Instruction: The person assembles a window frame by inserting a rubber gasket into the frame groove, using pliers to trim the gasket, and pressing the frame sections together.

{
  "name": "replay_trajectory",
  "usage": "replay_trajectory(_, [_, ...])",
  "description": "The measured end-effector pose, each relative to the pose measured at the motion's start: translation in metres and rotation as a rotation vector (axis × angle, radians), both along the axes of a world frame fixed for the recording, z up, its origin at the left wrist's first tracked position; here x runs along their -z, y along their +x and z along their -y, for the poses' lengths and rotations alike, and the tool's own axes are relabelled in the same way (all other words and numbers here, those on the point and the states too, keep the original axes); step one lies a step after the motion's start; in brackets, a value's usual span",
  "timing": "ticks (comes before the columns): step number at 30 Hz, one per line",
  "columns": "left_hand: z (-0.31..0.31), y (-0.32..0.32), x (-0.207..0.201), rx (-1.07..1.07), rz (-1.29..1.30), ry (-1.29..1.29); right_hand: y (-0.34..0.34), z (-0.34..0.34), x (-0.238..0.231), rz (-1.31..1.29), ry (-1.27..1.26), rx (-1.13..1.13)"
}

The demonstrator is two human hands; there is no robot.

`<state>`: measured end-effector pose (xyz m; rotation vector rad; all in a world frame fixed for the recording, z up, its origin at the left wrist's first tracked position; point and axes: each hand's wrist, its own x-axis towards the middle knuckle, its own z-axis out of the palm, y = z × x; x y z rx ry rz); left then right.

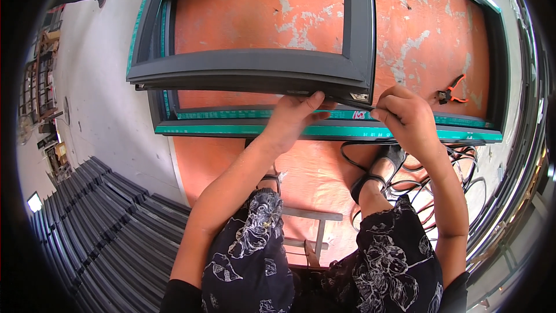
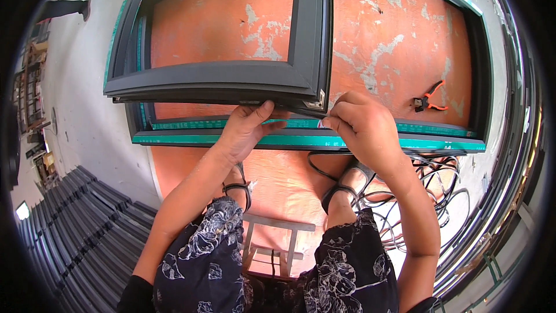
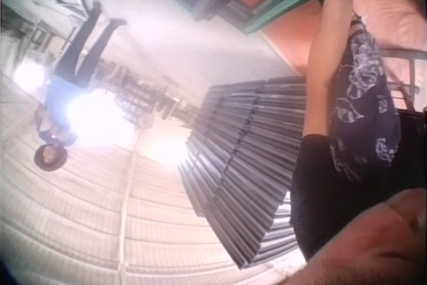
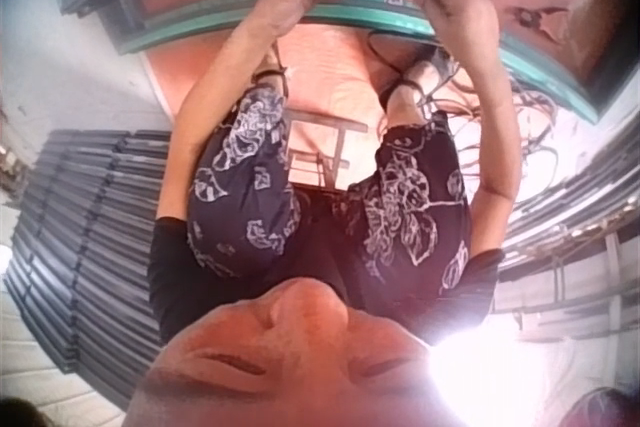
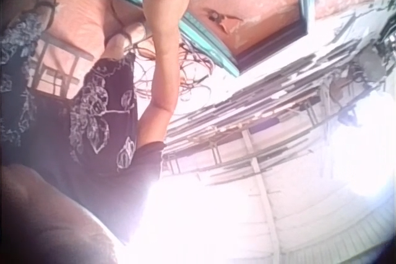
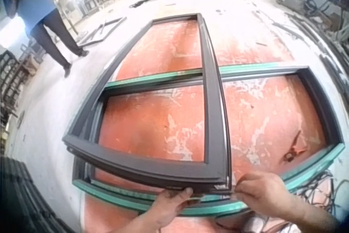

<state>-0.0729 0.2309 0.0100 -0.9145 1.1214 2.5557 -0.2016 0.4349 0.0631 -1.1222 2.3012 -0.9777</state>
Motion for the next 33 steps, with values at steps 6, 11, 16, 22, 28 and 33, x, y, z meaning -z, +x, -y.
replay_trajectory(6, [-0.001,0.000,0.004,0.012,-0.021,-0.010,0.003,0.005,0.007,-0.213,0.026,0.077])
replay_trajectory(11, [0.001,0.002,0.004,0.001,-0.042,0.056,0.012,0.006,0.010,-0.374,-0.016,0.099])
replay_trajectory(16, [-0.002,0.001,-0.004,-0.049,0.026,0.098,0.013,0.004,0.010,-0.481,-0.061,0.085])
replay_trajectory(22, [-0.001,0.002,0.002,-0.046,-0.003,0.046,0.015,0.002,0.014,-0.463,0.001,0.044])
replay_trajectory(28, [0.002,0.003,0.002,-0.062,0.001,-0.014,0.015,0.003,0.017,-0.457,0.055,0.042])
replay_trajectory(33, [0.031,0.023,0.014,-0.234,0.003,-0.068,0.015,-0.003,0.021,-0.474,0.024,0.036])
